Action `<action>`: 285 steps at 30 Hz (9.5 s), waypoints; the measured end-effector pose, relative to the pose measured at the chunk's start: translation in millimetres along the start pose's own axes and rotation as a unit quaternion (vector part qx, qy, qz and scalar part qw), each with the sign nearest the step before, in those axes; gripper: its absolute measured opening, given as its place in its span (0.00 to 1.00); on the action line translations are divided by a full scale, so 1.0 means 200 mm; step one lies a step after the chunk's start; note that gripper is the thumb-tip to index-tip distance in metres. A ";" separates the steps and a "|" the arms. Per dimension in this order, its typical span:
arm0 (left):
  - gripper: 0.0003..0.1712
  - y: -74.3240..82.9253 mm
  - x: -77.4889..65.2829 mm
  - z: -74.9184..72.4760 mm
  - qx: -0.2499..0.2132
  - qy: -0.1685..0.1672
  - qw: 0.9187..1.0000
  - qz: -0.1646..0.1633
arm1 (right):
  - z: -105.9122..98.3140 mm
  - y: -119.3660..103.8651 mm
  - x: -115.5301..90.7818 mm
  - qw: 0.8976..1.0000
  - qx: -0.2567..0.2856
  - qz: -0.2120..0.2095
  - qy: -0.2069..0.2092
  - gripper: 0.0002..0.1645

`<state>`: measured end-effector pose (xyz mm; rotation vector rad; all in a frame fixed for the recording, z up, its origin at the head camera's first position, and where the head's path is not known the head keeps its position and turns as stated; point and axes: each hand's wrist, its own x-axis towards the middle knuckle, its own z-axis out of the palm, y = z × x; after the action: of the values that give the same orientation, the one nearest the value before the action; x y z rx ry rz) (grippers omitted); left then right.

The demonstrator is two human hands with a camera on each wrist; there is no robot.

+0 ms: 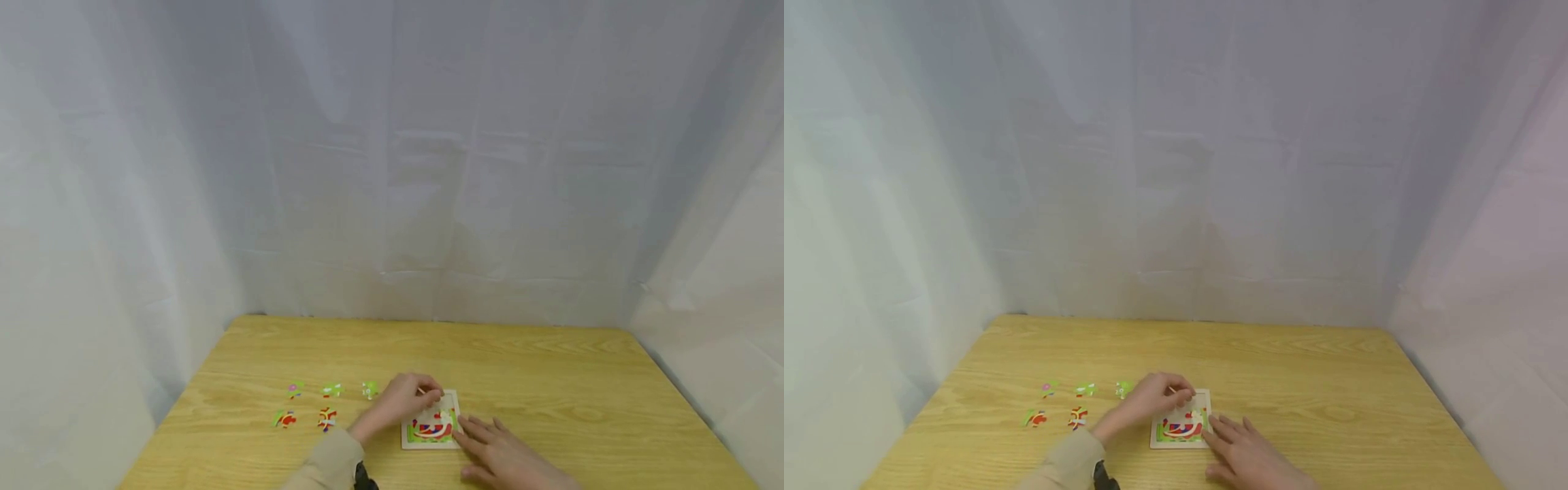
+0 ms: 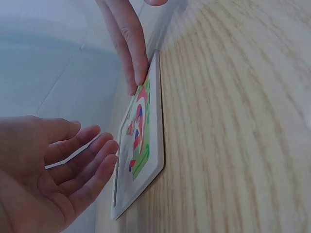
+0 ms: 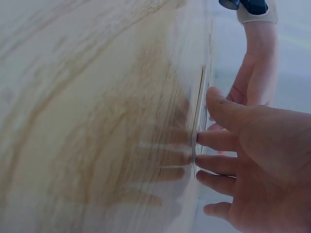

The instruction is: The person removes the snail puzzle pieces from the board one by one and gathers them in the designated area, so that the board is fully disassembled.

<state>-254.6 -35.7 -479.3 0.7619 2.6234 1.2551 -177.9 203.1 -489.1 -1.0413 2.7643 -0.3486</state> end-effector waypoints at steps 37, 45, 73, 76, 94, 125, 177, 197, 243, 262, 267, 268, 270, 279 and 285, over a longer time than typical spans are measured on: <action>0.07 0.05 -0.02 0.06 -0.015 0.006 1.000 -0.005 | 0.00 -0.03 0.00 1.000 0.006 0.005 -0.004 0.41; 0.12 0.03 -0.02 0.08 -0.055 -0.006 0.998 -0.026 | -0.01 -0.03 0.01 1.000 0.020 0.014 -0.017 0.41; 0.04 -0.02 -0.03 0.02 -0.045 0.042 0.998 -0.024 | 0.01 -0.01 0.01 1.000 0.006 0.007 -0.008 0.41; 0.04 -0.02 -0.05 0.00 -0.052 0.045 0.997 -0.023 | 0.01 -0.01 0.02 1.000 -0.003 0.002 -0.001 0.41; 0.06 -0.12 -0.11 -0.11 -0.098 0.044 0.994 -0.038 | 0.01 -0.01 0.02 1.000 -0.007 -0.002 0.005 0.40; 0.04 -0.28 -0.36 -0.34 -0.060 0.059 0.993 -0.088 | 0.01 0.00 0.04 1.000 0.009 0.008 -0.010 0.42; 0.02 -0.17 -0.25 -0.24 0.044 0.089 0.995 -0.019 | -0.02 -0.03 0.05 0.997 0.031 -0.011 0.070 0.35; 0.13 -0.08 -0.21 -0.07 -0.008 -0.007 1.000 -0.006 | 0.03 -0.08 0.10 0.991 -0.010 -0.104 0.082 0.32; 0.06 -0.05 -0.21 -0.08 0.009 -0.018 1.000 -0.005 | 0.03 -0.13 0.11 0.999 -0.002 -0.053 0.007 0.39; 0.05 -0.12 -0.28 -0.18 0.017 0.036 0.999 -0.008 | 0.04 -0.12 0.11 0.999 -0.011 -0.050 0.004 0.39; 0.06 -0.16 -0.32 -0.24 0.006 0.045 0.999 -0.022 | 0.04 -0.11 0.11 0.999 -0.007 -0.052 0.005 0.39; 0.06 -0.17 -0.33 -0.25 0.003 0.047 0.999 -0.024 | 0.04 -0.11 0.11 0.999 -0.006 -0.053 0.006 0.39; 0.07 -0.19 -0.36 -0.28 -0.003 0.049 0.998 -0.030 | 0.04 -0.11 0.11 0.998 -0.004 -0.055 0.007 0.39; 0.09 -0.26 -0.50 -0.42 -0.008 0.079 0.995 -0.053 | 0.03 -0.11 0.11 0.998 0.012 -0.057 -0.002 0.40; 0.08 -0.33 -0.59 -0.50 0.026 0.115 0.990 -0.071 | 0.04 -0.11 0.10 0.997 -0.014 -0.065 0.025 0.40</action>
<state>-211.3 -198.0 -476.7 0.4516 2.8427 1.3101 -176.6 172.5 -492.4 -1.2390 2.7589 -0.3595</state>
